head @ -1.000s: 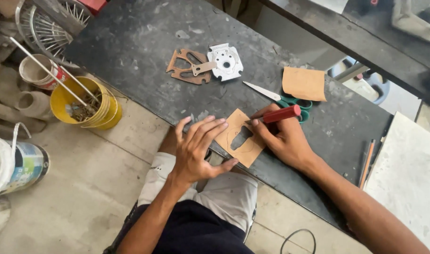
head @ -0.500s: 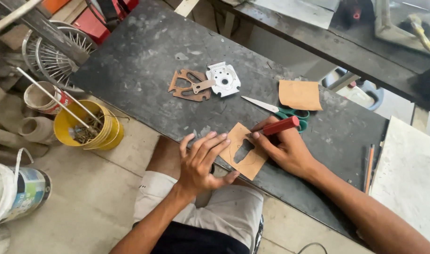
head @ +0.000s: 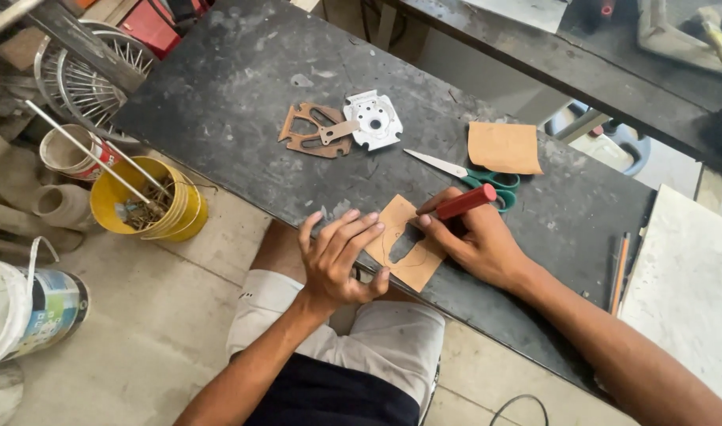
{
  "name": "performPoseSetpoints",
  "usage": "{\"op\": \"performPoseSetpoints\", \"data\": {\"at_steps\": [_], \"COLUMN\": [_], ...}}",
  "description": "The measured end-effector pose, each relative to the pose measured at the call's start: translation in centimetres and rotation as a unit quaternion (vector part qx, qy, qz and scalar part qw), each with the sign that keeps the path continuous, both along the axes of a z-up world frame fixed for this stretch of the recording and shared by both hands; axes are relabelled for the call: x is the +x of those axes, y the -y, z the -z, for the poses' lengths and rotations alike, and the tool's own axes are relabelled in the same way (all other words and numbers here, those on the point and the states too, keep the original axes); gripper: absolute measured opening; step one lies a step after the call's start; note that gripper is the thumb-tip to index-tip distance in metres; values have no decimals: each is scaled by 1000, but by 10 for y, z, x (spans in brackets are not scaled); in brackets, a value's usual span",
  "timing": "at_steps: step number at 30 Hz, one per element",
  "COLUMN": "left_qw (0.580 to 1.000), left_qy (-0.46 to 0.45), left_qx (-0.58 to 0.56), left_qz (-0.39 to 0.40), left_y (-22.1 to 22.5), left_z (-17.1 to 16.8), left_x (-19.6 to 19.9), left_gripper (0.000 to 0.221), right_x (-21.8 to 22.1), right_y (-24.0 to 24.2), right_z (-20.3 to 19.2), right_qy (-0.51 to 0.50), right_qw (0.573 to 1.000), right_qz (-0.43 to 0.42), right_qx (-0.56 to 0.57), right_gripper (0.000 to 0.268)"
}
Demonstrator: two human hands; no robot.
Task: Refining the shape of a gasket by cutting it out of a sheet of material using a utility knife.
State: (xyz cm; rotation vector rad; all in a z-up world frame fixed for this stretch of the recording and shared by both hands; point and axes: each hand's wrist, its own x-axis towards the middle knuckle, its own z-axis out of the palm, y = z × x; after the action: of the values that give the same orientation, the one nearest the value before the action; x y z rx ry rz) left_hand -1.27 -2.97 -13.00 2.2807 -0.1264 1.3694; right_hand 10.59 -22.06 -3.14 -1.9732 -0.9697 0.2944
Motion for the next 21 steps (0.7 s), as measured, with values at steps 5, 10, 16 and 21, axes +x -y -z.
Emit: {"op": "performPoseSetpoints", "data": {"at_steps": [5, 10, 16, 21], "left_qw": [1000, 1000, 1000, 993], "left_qy": [8, 17, 1, -107], "left_qx": [5, 5, 14, -18], "left_qz": [-2, -6, -1, 51], "left_y": [-1, 1, -4, -6], "left_z": [2, 1, 0, -26], "left_x": [1, 2, 1, -15], "left_gripper": [54, 54, 53, 53], "right_x": [-2, -1, -3, 4], "right_y": [-1, 1, 1, 3], "right_z": [-1, 0, 1, 3], "right_qy": [-4, 18, 9, 4], "right_qw": [1000, 1000, 1000, 1000], "right_qz": [2, 2, 9, 17], "right_qx": [-1, -1, -6, -5], "right_gripper": [25, 24, 22, 21]}}
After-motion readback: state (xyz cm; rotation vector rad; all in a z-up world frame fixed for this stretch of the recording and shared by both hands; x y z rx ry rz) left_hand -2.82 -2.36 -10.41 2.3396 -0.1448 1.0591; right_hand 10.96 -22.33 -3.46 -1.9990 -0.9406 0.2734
